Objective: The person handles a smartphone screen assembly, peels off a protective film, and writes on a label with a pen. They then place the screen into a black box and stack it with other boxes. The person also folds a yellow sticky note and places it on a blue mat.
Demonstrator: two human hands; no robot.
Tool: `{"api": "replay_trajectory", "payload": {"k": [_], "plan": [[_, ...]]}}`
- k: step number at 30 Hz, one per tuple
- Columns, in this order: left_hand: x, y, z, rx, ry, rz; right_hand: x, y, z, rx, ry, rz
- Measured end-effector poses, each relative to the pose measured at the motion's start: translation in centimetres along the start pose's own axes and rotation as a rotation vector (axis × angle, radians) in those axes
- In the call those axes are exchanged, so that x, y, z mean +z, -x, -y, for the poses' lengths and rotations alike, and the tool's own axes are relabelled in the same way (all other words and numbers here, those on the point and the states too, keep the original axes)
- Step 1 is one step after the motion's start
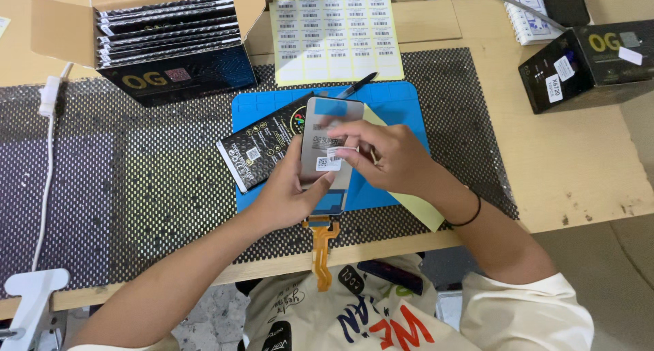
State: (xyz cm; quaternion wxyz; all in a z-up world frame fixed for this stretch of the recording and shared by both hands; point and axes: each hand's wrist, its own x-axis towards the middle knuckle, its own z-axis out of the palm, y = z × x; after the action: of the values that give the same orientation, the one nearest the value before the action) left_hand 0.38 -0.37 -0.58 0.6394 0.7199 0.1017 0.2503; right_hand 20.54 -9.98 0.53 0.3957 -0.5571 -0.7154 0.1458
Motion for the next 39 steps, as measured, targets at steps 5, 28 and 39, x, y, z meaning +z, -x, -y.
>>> {"api": "replay_trajectory", "payload": {"k": [5, 28, 39], "plan": [[0.2, 0.1, -0.2, -0.013, -0.009, -0.009, 0.6, 0.3, 0.1, -0.022, 0.144, -0.057], [0.9, 0.4, 0.2, 0.126, -0.013, -0.213, 2.3, -0.3, 0.1, 0.264, -0.383, -0.155], [0.4, 1.0, -0.9, -0.033, 0.008, -0.062, 0.3, 0.0, -2.1, 0.22, -0.513, 0.073]]}}
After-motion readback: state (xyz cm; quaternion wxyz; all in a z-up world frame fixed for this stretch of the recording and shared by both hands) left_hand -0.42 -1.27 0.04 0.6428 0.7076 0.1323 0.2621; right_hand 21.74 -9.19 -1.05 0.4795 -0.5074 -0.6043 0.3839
